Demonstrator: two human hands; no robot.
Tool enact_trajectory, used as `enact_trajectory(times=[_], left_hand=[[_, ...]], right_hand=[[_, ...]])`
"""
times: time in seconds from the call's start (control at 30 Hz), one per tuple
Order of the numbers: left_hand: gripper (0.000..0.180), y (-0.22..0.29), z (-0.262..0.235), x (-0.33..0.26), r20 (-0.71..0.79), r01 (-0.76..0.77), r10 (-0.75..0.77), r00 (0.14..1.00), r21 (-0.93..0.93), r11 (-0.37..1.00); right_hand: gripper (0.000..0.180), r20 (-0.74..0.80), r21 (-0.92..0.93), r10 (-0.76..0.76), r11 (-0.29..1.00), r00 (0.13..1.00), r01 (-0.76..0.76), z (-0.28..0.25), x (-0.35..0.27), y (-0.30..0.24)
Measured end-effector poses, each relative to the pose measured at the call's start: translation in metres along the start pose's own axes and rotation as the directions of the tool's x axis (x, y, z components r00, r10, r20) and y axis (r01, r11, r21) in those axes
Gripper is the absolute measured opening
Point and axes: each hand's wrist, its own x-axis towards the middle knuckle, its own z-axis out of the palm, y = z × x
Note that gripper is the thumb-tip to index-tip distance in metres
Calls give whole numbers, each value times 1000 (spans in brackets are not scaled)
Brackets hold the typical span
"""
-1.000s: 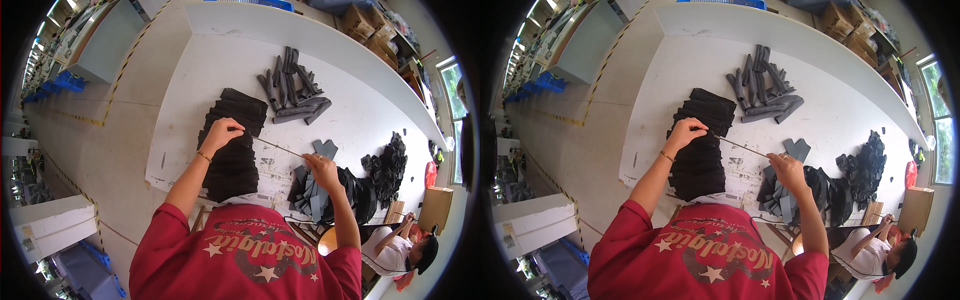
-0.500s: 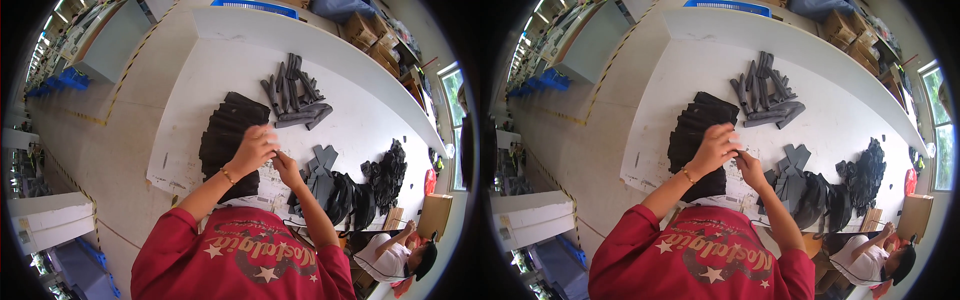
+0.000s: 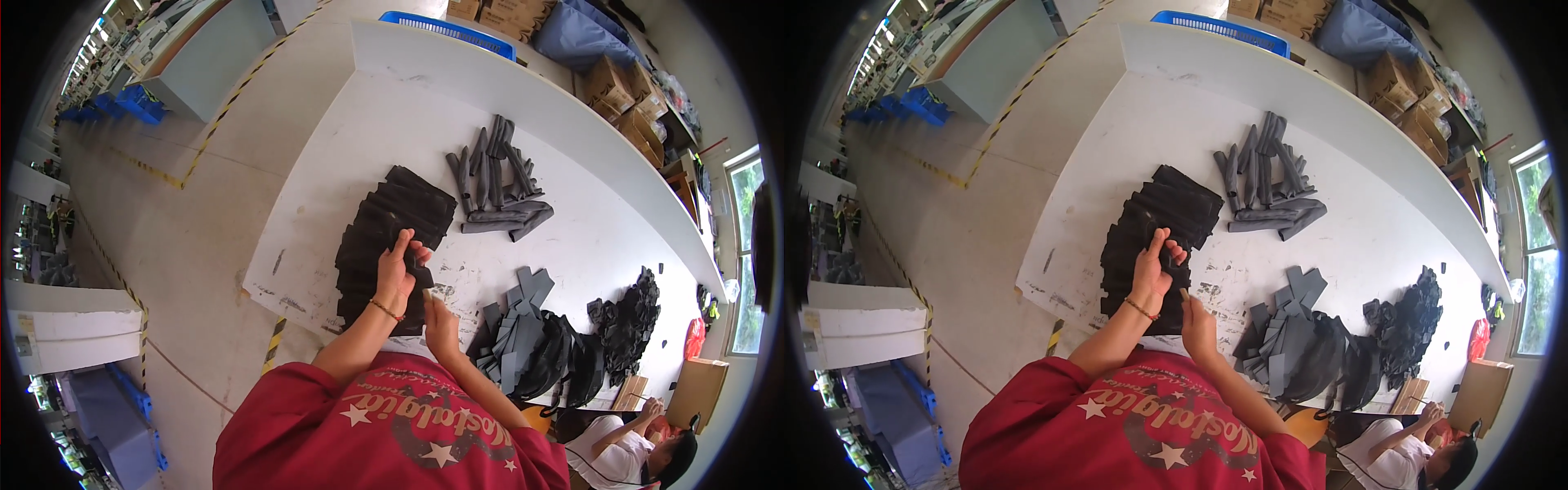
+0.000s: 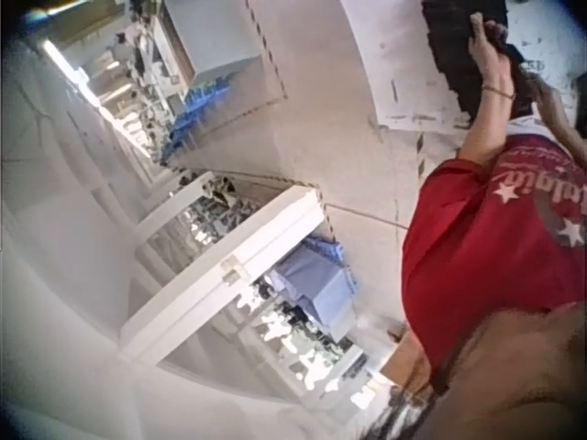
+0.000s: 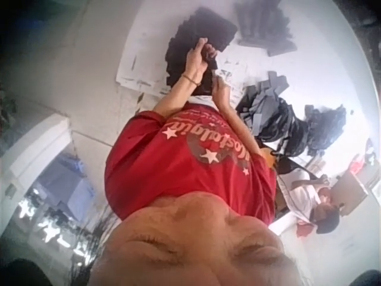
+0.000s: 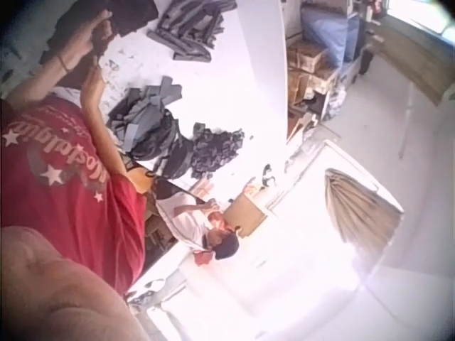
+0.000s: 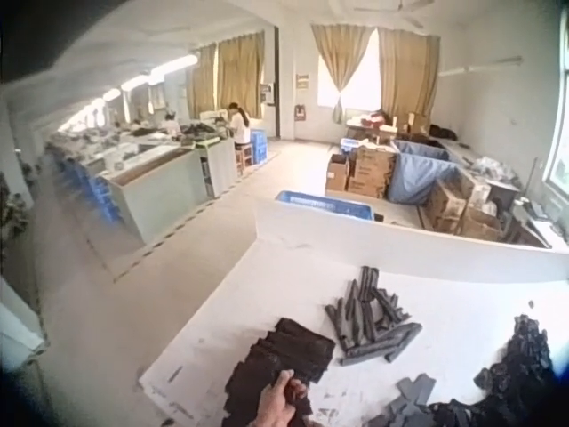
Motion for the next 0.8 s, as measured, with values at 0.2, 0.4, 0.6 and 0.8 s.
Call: enact_trajectory(times=[0.2,0.4,0.6,0.8], left_hand=[[25,14,5,12,-38,-29,38,999,196,980],[47,53,5,44,159,-269,242,957,186,945],[57,16,15,-14,-55,50,-29,998,426,904],[14,51,-2,53,133,149,-168,977,146,978]], right_hand=[[19,195,68,108,990,975,-124,-26,-36,18],[19,301,93,184,971,936,-221,-70,-73,13],[20,228,143,188,964,955,-223,-66,-58,5],[20,525,140,58,978,849,-153,-101,-84,19]])
